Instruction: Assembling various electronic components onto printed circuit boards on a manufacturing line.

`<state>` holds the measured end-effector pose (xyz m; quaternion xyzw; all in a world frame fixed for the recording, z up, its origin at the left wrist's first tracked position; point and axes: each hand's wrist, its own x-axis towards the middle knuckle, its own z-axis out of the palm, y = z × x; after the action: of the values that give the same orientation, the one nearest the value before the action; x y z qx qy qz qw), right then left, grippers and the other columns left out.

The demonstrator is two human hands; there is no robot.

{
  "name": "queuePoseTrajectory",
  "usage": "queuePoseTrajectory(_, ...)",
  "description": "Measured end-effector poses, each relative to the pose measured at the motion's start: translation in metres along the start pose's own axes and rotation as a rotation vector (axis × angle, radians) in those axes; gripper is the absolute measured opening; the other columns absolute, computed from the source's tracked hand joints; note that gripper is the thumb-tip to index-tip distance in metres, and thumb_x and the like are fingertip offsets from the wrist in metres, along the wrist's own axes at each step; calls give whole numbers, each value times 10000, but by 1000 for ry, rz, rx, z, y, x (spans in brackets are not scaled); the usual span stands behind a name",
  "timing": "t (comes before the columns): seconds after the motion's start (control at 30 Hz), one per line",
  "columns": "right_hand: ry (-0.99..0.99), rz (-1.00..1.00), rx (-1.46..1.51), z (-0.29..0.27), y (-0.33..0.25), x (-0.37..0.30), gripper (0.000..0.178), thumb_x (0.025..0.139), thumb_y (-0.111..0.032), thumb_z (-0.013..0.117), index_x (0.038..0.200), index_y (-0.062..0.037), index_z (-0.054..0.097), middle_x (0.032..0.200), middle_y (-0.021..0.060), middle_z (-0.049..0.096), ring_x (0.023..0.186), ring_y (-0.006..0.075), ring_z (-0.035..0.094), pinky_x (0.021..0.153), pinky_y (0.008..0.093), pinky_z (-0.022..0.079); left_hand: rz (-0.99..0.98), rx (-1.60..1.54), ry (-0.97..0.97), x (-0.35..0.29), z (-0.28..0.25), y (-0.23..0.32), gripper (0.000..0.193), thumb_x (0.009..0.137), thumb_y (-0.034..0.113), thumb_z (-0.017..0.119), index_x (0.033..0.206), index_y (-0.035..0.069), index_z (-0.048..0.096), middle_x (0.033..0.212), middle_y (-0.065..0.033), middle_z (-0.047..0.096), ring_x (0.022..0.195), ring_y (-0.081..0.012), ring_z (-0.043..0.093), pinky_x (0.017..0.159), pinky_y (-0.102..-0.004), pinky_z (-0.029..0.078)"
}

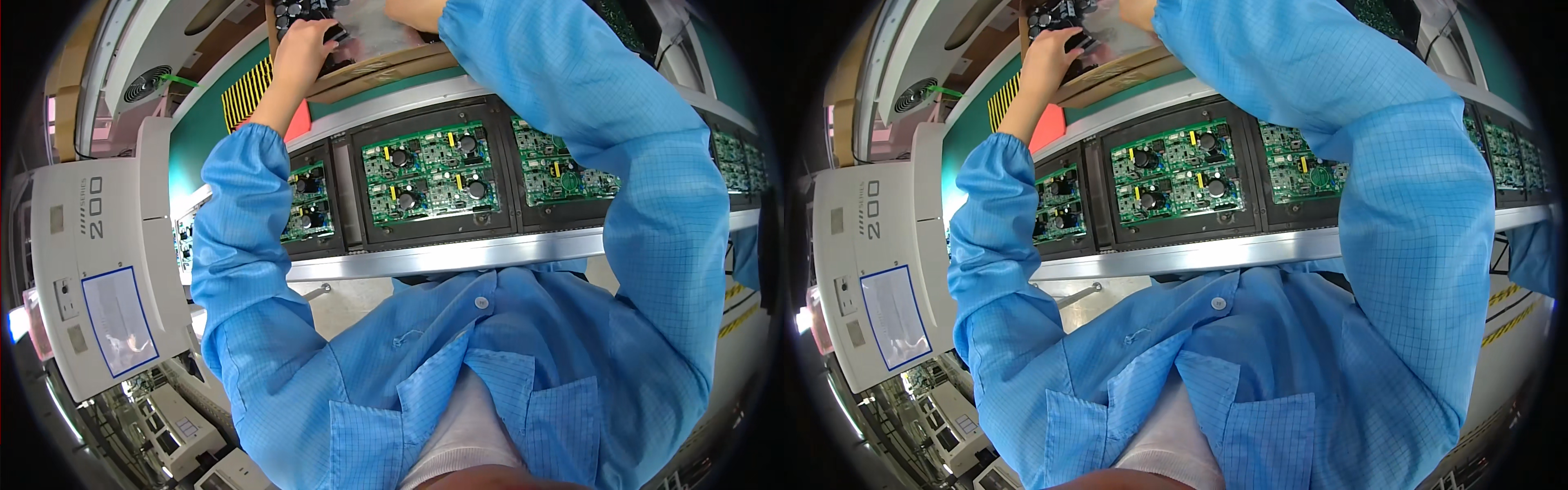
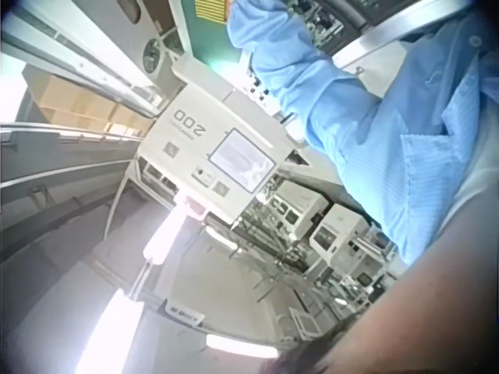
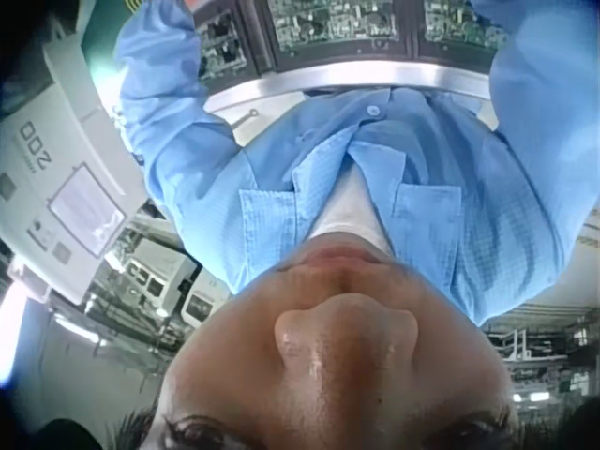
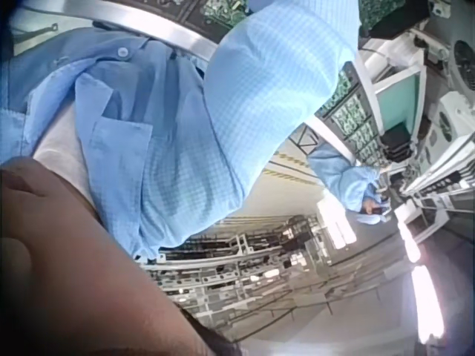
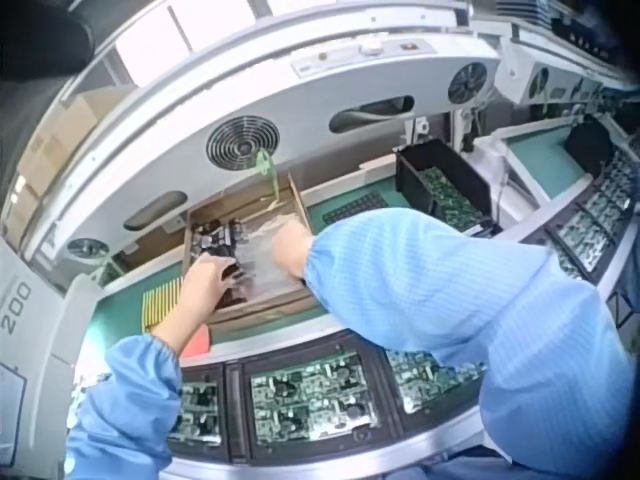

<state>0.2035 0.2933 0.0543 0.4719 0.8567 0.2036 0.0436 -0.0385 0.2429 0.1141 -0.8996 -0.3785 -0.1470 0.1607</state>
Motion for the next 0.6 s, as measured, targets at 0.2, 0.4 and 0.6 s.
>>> queuePoseTrajectory(0.2, 160, -394, 984, -137, 41, -85, 357, 769, -11, 749, 1116, 26, 681, 965, 189, 724, 897, 290, 703, 802, 368, 551, -124, 55, -75, -11, -1, -15, 410, 844, 275, 789, 1225, 142, 718, 1061, -229, 710, 1015, -421, 668, 889, -498, 546)
queuePoseTrajectory(0.4, 223, 118, 1506, -112, 82, -275, 426, 832, 23, 802, 1233, -1, 660, 1122, 45, 711, 952, 125, 660, 842, 286, 538, -311, -394, 61, 38, -60, 109, 314, 808, 136, 786, 1110, 49, 770, 867, -168, 753, 715, -204, 722, 704, -316, 565)
queuePoseTrajectory(0.6, 32, 358, 1181, -51, 89, -394, 329, 905, 71, 676, 1218, -29, 668, 1151, 23, 608, 947, 68, 594, 827, 220, 476, 131, -996, -192, 19, -15, 237, 391, 789, 118, 827, 1160, 73, 709, 862, -154, 705, 788, -297, 708, 769, -376, 590)
